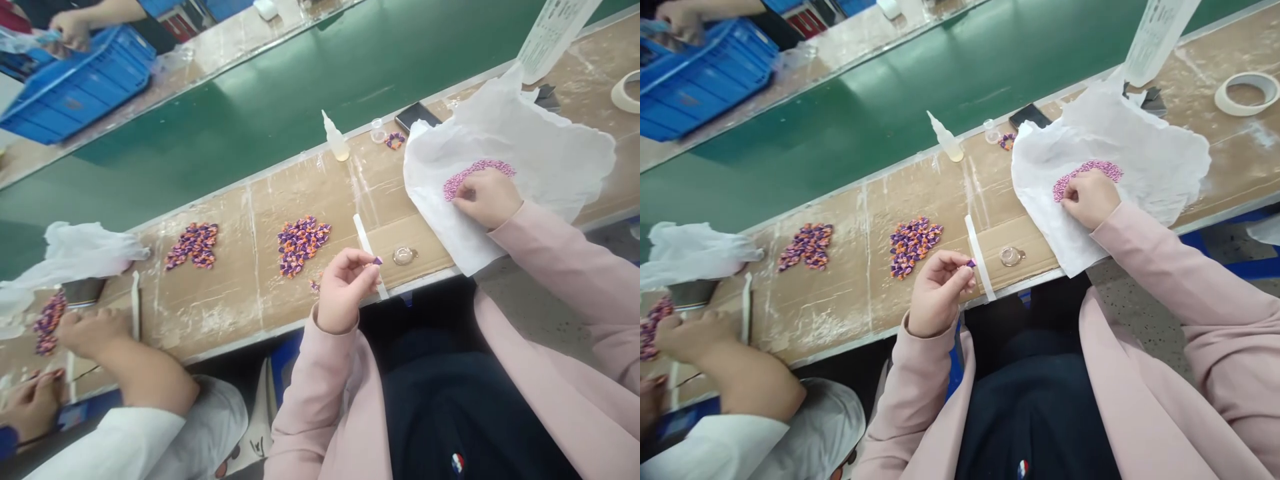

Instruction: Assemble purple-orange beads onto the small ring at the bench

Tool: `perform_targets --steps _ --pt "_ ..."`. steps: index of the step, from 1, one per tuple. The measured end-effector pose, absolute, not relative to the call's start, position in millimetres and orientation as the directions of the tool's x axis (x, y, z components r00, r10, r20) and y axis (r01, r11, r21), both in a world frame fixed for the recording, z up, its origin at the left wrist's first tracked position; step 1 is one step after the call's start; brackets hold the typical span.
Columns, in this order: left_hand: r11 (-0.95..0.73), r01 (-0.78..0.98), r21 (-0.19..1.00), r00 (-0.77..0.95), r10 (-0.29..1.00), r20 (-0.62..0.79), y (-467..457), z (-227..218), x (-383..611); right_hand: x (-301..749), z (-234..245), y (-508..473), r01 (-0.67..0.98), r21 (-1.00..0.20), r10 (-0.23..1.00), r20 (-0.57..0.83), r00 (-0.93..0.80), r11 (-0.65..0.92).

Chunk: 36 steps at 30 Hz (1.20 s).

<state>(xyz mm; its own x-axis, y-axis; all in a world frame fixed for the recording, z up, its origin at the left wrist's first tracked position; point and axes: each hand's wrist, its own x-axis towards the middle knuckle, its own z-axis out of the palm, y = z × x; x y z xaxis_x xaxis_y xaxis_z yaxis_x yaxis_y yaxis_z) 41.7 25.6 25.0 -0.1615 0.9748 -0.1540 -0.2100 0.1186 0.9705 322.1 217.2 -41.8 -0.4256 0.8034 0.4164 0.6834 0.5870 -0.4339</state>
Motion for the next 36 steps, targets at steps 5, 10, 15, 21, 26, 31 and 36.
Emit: perform_targets --steps 5,10,15,21,26,31,36 --pt "-0.071 -0.026 0.997 -0.158 0.985 0.066 16.5 27.4 45.2 320.7 -53.7 222.3 0.577 -0.395 0.688 0.541 -0.483 0.715" --pt "-0.120 -0.009 0.993 -0.085 0.989 0.119 9.6 23.5 46.7 309.7 -34.6 212.8 0.657 -0.569 0.870 0.315 -0.381 0.494" --pt "-0.058 -0.106 0.993 -0.027 0.998 0.055 8.6 14.2 51.6 312.1 -2.7 191.5 0.611 -0.666 0.889 0.189 -0.417 0.428" --pt "-0.020 -0.211 0.977 0.018 1.000 0.024 26.2 23.4 81.8 299.8 31.1 143.3 0.003 -0.999 0.844 0.030 -0.535 0.037" --pt "-0.076 -0.229 0.970 -0.032 0.997 0.070 36.8 31.4 110.9 284.7 44.7 113.6 -0.138 -0.988 0.803 0.142 -0.579 0.075" --pt "-0.165 -0.209 0.964 -0.065 0.986 0.155 31.7 24.8 121.6 276.5 51.3 99.0 -0.030 -0.908 0.764 0.369 -0.530 0.418" --pt "-0.217 -0.110 0.970 -0.104 0.973 0.206 24.4 19.4 122.3 267.9 53.9 90.3 0.160 -0.726 0.714 0.569 -0.408 0.669"
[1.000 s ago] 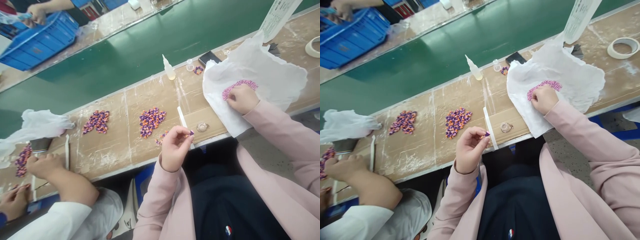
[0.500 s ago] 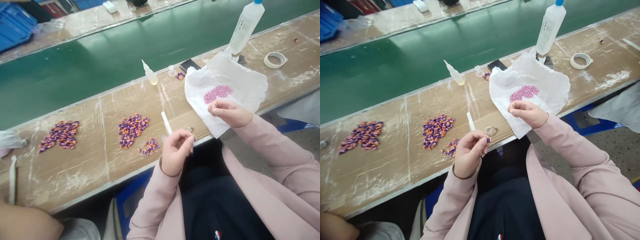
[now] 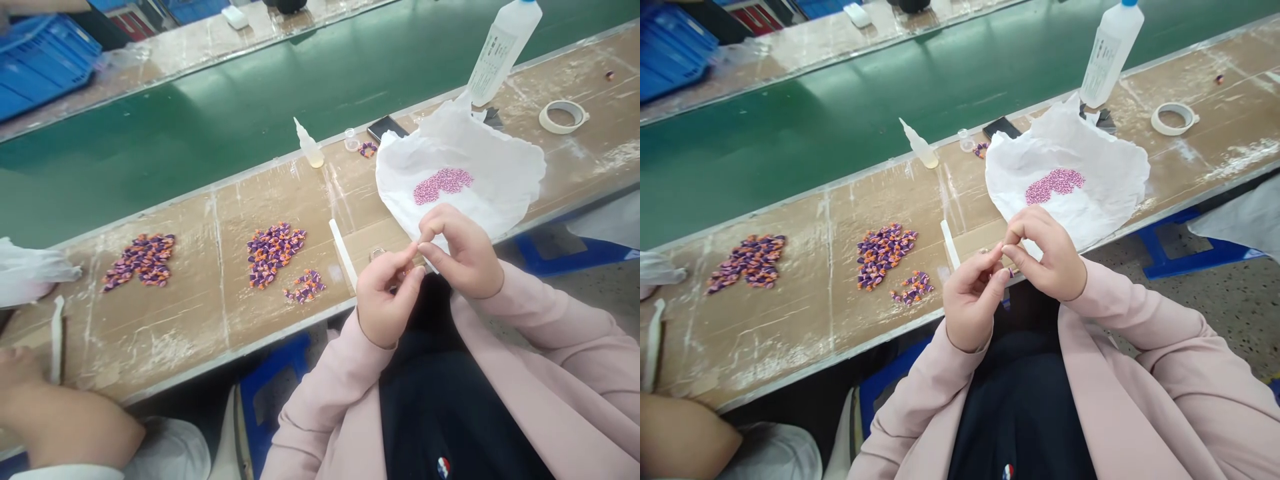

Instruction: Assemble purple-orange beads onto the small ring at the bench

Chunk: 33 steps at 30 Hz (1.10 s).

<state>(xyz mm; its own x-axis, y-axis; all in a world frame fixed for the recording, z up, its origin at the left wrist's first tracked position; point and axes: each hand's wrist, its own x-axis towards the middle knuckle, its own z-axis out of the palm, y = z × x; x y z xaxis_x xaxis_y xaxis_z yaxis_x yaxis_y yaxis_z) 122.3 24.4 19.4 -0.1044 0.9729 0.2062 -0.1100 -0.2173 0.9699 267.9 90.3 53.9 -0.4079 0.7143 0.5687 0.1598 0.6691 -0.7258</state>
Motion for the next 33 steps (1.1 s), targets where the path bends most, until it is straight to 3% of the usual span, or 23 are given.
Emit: perform_targets --steps 5,11,13,16,18,20,22,28,33 --pt "-0.192 -0.173 0.966 -0.086 0.980 0.179 24.9 24.7 120.0 269.1 56.4 90.5 0.207 -0.646 0.665 0.626 -0.407 0.735" --pt "0.120 -0.467 0.876 0.083 0.992 -0.092 28.0 35.4 113.0 276.2 56.4 98.8 0.173 -0.433 0.456 0.730 -0.509 0.885" --pt "0.203 -0.523 0.827 0.141 0.978 -0.151 28.4 38.5 112.1 274.9 54.4 97.8 0.154 -0.418 0.437 0.759 -0.482 0.895" --pt "0.262 -0.576 0.775 0.153 0.965 -0.212 29.2 42.3 114.2 268.1 48.2 89.5 0.103 -0.599 0.580 0.695 -0.426 0.794" --pt "0.273 -0.597 0.754 0.126 0.961 -0.248 29.9 43.4 116.9 261.7 42.5 81.5 0.007 -0.799 0.740 0.554 -0.381 0.602" --pt "0.268 -0.612 0.744 0.096 0.959 -0.266 30.5 42.8 119.4 255.5 36.8 74.3 -0.094 -0.906 0.843 0.420 -0.337 0.413" --pt "0.241 -0.604 0.759 0.065 0.965 -0.255 30.6 40.3 120.9 250.6 32.7 69.4 -0.137 -0.921 0.875 0.389 -0.287 0.365" --pt "0.123 -0.468 0.875 -0.022 0.988 -0.151 28.2 28.2 121.8 245.0 28.7 64.7 -0.024 -0.871 0.856 0.486 -0.178 0.490" --pt "0.117 -0.468 0.876 -0.017 0.990 -0.141 27.0 28.4 118.7 252.3 35.9 65.9 -0.015 -0.876 0.853 0.474 -0.219 0.482"
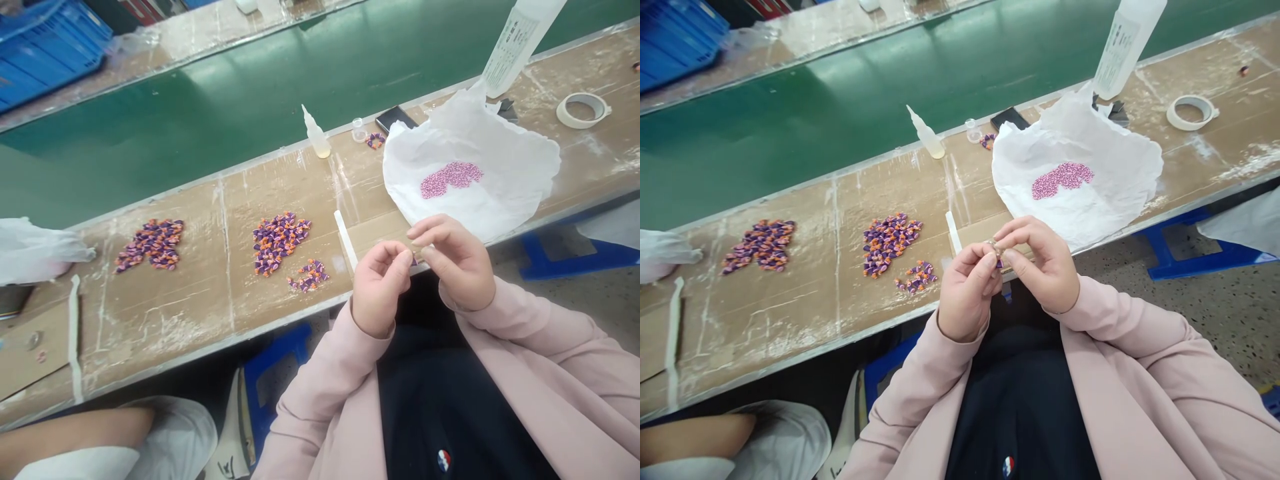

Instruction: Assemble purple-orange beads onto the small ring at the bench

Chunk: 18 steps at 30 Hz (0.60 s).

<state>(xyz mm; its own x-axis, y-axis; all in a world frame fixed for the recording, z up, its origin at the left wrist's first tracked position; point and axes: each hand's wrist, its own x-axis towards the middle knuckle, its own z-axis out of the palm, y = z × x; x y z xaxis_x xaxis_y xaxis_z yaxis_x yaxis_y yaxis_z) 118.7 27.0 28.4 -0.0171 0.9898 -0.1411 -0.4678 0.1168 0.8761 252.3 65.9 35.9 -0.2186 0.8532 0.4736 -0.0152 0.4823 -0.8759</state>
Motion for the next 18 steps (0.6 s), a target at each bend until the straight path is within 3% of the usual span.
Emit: perform_targets --steps 7,15,18 --pt "0.138 -0.379 0.915 -0.026 0.987 -0.159 24.2 31.7 111.8 266.9 69.6 81.0 0.227 -0.830 0.767 0.318 -0.557 0.509" --pt "0.036 -0.238 0.971 -0.101 0.993 -0.062 23.4 33.6 112.3 262.3 71.2 77.4 0.272 -0.830 0.797 0.296 -0.526 0.487" --pt "0.075 -0.303 0.950 -0.074 0.992 -0.102 23.8 34.9 110.9 260.8 70.3 77.1 0.225 -0.880 0.811 0.249 -0.529 0.417"
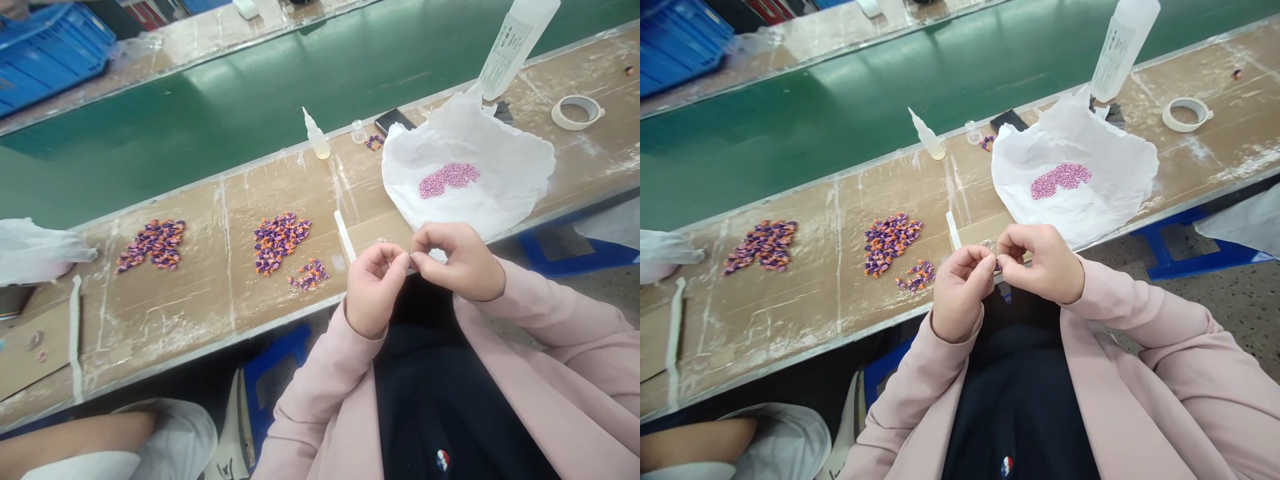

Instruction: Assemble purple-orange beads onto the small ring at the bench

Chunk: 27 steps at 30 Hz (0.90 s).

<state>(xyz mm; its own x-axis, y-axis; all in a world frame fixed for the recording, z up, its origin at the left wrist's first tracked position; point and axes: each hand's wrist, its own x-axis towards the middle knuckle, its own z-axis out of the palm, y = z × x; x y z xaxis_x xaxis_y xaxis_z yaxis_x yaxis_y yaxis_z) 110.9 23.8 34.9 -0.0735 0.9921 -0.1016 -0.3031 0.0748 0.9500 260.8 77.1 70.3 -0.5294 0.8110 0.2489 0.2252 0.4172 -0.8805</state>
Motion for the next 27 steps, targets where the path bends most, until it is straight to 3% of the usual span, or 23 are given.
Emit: perform_targets --steps 6,8,10,12,15,18,20,22,25,27 --pt "0.211 -0.522 0.826 0.027 0.972 -0.232 23.9 40.0 104.3 258.9 72.6 81.8 0.042 -0.991 0.796 0.076 -0.601 0.127" --pt "0.233 -0.527 0.817 0.045 0.968 -0.246 23.1 41.3 101.9 259.3 73.2 83.4 0.049 -0.987 0.780 0.091 -0.619 0.154" --pt "0.270 -0.536 0.800 0.097 0.961 -0.259 22.1 42.4 99.6 259.9 73.3 84.8 0.101 -0.951 0.754 0.164 -0.636 0.292" --pt "0.322 -0.552 0.769 0.176 0.947 -0.271 21.7 43.4 97.2 260.3 73.1 86.4 0.155 -0.831 0.688 0.321 -0.651 0.534" --pt "0.393 -0.554 0.734 0.277 0.918 -0.283 22.1 44.0 93.8 260.5 73.3 88.9 0.161 -0.526 0.475 0.542 -0.693 0.835" --pt "0.431 -0.519 0.738 0.332 0.897 -0.290 22.4 41.4 92.0 261.5 75.5 91.0 0.140 -0.300 0.297 0.581 -0.758 0.944" --pt "0.410 -0.493 0.767 0.326 0.905 -0.275 21.4 38.9 92.1 262.5 77.3 91.2 0.131 -0.227 0.240 0.564 -0.790 0.965" --pt "0.297 -0.434 0.851 0.239 0.948 -0.209 19.2 38.1 92.5 262.9 78.1 90.0 0.128 -0.293 0.278 0.556 -0.783 0.947" --pt "-0.089 -0.105 0.990 0.013 0.996 0.091 15.6 43.0 92.1 261.4 77.2 86.2 0.146 -0.629 0.512 0.452 -0.730 0.764" --pt "-0.348 0.204 0.915 -0.047 0.930 0.364 14.1 48.2 90.9 259.5 76.0 83.6 0.117 -0.829 0.627 0.313 -0.714 0.547"
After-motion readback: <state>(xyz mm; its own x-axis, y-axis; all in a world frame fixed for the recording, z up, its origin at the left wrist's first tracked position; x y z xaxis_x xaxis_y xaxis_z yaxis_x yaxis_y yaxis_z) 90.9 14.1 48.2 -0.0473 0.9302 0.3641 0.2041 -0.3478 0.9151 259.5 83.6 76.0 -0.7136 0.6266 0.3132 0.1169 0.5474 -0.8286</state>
